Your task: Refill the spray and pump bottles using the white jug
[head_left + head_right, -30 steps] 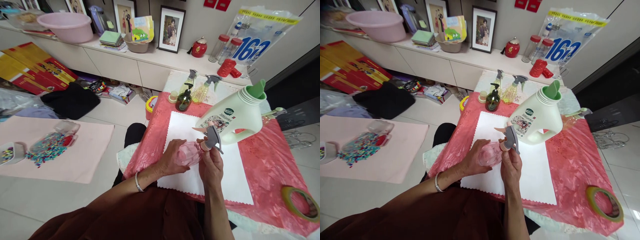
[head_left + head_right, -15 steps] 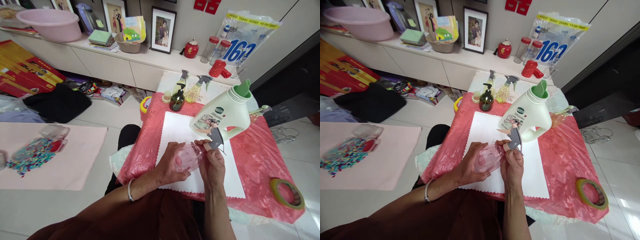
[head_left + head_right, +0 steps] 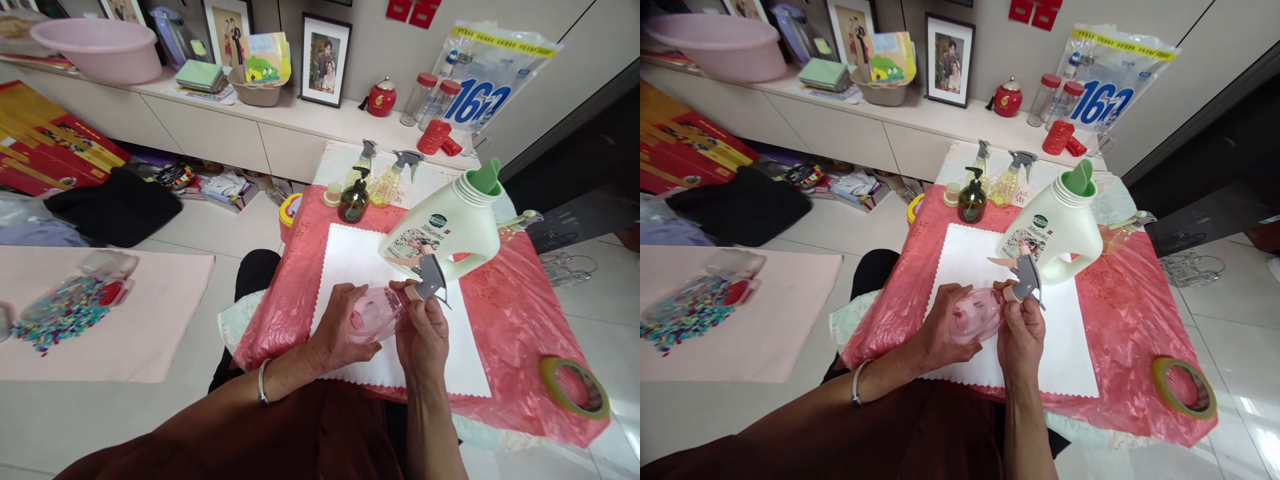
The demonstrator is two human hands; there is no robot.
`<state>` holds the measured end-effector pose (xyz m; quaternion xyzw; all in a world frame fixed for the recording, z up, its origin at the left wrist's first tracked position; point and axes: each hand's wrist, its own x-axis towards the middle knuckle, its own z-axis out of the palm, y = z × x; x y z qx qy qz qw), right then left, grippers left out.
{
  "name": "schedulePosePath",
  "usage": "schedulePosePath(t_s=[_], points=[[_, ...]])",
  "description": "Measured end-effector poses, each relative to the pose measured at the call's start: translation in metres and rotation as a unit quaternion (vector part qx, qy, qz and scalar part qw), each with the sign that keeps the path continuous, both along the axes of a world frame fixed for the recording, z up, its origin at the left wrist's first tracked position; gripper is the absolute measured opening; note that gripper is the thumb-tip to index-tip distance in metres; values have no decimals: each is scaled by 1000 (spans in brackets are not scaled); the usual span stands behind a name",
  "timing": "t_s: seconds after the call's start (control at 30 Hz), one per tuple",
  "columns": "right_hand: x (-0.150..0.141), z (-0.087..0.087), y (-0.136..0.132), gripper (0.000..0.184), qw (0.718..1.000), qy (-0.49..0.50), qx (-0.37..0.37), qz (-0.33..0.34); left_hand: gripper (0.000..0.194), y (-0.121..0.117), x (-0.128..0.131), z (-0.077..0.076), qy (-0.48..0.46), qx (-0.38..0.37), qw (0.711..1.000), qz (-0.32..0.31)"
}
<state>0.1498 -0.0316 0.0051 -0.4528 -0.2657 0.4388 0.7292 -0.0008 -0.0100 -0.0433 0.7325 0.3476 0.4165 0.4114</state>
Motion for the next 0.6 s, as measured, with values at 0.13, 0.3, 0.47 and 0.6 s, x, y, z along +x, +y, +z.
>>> schedulePosePath(t_s=[0.13,0.3,0.47,0.6], points=[[10,2,2,43,999,4,-2,41,106,0,1,-5,-65,-56,996,-36],[20,-4,6,35,999,2,0,42,104,-1,1,-7,-88,-92,990,-59],[17,-7,9,34,999,-2,6,36,102,-3,1,-10,-79,-74,993,-37],[14,-6,8,32,1000,-12,9,27,106,-3,3,-11,-51,-40,998,-15]])
